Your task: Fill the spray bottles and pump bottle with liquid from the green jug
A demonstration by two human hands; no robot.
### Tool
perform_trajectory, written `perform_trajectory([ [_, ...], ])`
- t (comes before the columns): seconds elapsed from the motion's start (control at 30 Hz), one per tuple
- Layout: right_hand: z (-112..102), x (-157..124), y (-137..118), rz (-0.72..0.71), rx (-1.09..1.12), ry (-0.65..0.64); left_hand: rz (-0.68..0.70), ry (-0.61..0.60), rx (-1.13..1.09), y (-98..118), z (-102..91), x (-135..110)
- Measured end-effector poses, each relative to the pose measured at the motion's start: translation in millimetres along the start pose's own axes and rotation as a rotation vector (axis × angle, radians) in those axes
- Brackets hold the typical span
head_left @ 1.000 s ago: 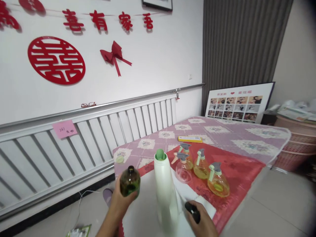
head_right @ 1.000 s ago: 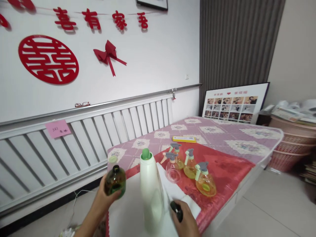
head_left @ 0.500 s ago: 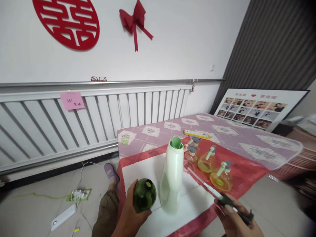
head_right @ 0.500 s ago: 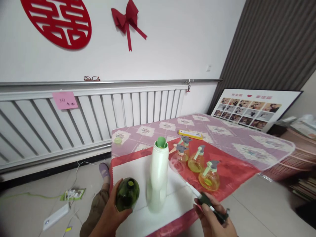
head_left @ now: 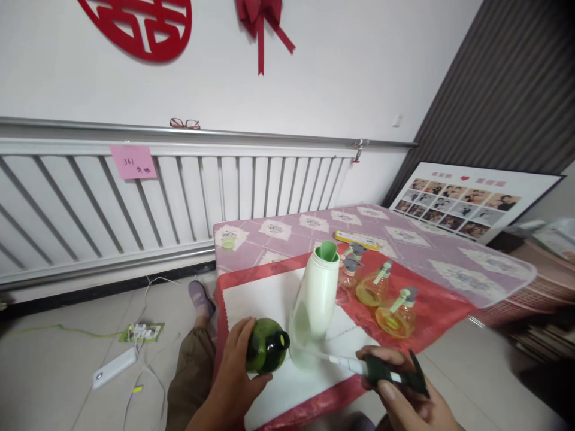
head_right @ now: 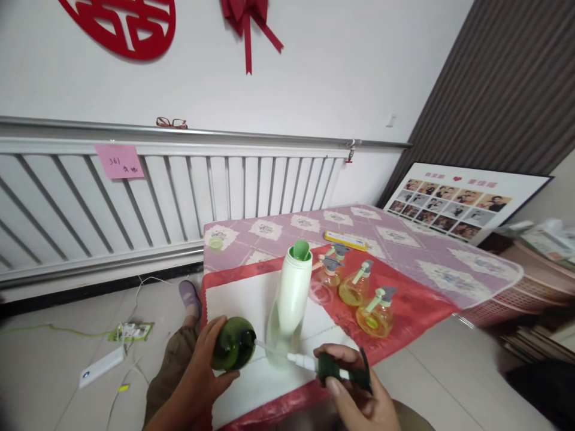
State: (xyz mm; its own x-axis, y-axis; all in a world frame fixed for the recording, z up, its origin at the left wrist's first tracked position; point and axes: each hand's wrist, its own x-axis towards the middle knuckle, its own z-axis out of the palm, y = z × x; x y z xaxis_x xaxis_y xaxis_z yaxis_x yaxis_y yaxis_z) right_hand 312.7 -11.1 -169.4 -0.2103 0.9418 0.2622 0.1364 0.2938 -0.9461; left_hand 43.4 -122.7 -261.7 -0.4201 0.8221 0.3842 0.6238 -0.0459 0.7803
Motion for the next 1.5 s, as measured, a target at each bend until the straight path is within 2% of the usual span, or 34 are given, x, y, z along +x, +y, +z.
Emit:
perform_trajectory([
  [0.1, 14, -2, -8, -0.002, -0.027, -0.048, 0.030, -0.022, 0.018, 2, -1.4, -2],
  [0.27, 45, -8, -14, 0.013, -0.011, -0.235, 0.055, -0.044, 0.034, 12, -2.3, -5],
  [0.47, 72, -14, -9, 0.036, 0.014, -0.306, 0.049, -0.086, 0.045, 20, -3.4, -8],
  [0.73, 75, -11, 1, -0.027, -0.060, -0.366, 0.082, -0.111, 0.030, 28, 0.5, -10],
  [0.97, 83, -13, -1, -0.003, -0.133, -0.193, 0.137, -0.046, -0.005, 32, 8.7, -15],
  [1.03, 84, -15, -2, 0.017, -0.097, -0.225, 0.155, -0.056, -0.021, 32, 8.7, -16],
  [1.13, 82, -16, -2, 0.050, 0.052, -0.353, 0.150, -0.077, -0.043, 30, 9.0, -17],
  [1.2, 81, -15, 1, 0.026, 0.111, -0.406, 0.134, -0.085, -0.068, 26, 12.1, -19],
  [1.27, 82, -12, 5, -0.038, 0.113, -0.370, 0.114, -0.079, -0.104, 20, 18.7, -22],
  [1.4, 88, -7, 16, -0.142, 0.000, -0.202, 0.057, -0.129, -0.148, 4, 37.5, -27],
  [1.5, 88, -8, 20, -0.141, -0.070, -0.218, 0.011, -0.139, -0.185, -3, 45.5, -28],
])
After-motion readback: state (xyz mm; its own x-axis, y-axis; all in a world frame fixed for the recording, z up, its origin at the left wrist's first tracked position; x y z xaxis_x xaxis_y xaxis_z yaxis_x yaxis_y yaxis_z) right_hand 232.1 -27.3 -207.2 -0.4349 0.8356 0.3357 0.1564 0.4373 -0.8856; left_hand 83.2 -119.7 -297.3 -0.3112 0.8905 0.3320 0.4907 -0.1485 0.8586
